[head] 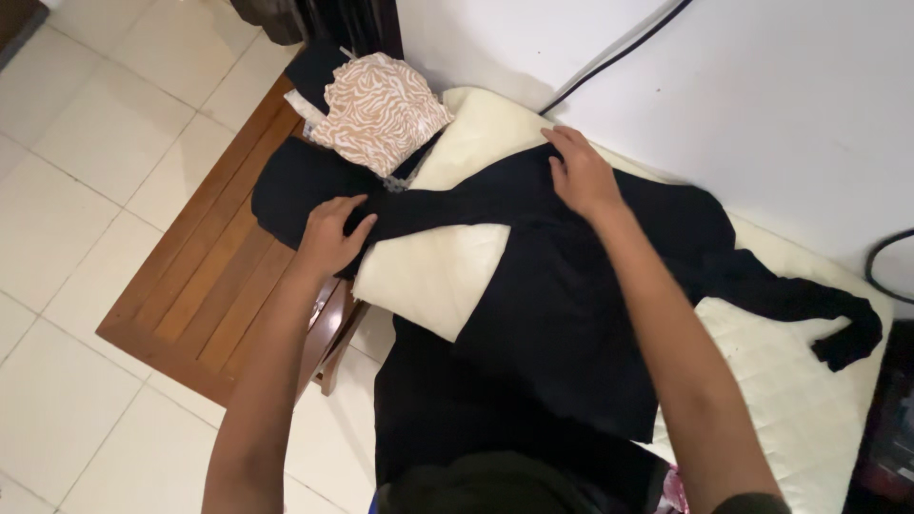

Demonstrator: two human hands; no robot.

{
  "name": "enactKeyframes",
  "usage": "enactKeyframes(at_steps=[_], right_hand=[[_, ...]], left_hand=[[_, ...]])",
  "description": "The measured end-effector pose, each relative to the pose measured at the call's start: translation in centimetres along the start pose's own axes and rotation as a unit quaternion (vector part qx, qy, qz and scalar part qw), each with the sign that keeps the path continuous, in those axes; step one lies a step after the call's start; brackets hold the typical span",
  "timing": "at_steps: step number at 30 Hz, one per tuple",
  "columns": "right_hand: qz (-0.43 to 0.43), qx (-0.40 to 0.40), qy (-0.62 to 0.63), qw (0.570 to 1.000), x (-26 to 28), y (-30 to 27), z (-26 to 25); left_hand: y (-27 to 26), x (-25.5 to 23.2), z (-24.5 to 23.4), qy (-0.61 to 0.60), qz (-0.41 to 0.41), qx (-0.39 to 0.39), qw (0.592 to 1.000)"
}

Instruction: The person folds a black pair of trousers, a patterned short-sleeved top, and a black long-sleeved top on a padded ironing board. Each item is folded neatly and placed on a wooden bench beside the board.

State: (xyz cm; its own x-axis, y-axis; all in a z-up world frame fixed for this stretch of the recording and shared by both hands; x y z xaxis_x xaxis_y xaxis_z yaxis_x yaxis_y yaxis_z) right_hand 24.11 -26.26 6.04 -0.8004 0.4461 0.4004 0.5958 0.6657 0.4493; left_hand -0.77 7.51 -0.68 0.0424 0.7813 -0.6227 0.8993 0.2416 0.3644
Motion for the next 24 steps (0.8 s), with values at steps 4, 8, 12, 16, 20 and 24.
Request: enactKeyframes(at_steps=[4,8,12,16,20,24], right_hand=[[0.071,0.163,-0.018,0.984,-4.6,2.3,1.0],[0.104,0.124,-0.007,0.987,-6.7,3.3,2.1],[0.167,-0.036,-0.015,0.985,-6.4,2.7,3.4],[0.165,-0.068,-0.087,0.98,-5.4,2.3,4.2],[0.138,-0.068,-0.13,0.98,-5.1,2.1,4.6],[0.111,-0.049,-0.185,0.975,-5.2,1.9,5.6]], left_hand=[[1.0,0.7,-0.2,0.028,-0.006,0.051,0.998],[1.3,1.6,-0.4,-0.025,-0.061,0.115,0.991],[0.8,2.3,-1.0,-0.127,-0.116,0.083,0.982],[1.4,2.4,-1.9,-0.137,-0.187,0.006,0.973],[2.4,1.6,-3.2,-0.024,-0.171,-0.058,0.983],[3.6,0.8,-4.0,0.064,-0.114,-0.089,0.987]])
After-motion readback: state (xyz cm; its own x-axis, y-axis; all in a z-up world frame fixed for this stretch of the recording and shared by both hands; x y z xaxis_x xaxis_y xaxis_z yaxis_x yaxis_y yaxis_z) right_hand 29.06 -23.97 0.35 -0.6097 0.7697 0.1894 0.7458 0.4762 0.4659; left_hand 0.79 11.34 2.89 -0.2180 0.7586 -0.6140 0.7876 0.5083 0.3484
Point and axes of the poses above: each hand's wrist, its own y-axis towards the middle knuckle, its own z-axis out of the palm, x = y × z, the point moved 1 cm from there along y, towards the middle knuckle, and after that the axes turned 2 degrees about -z, right-handed, at the moved point
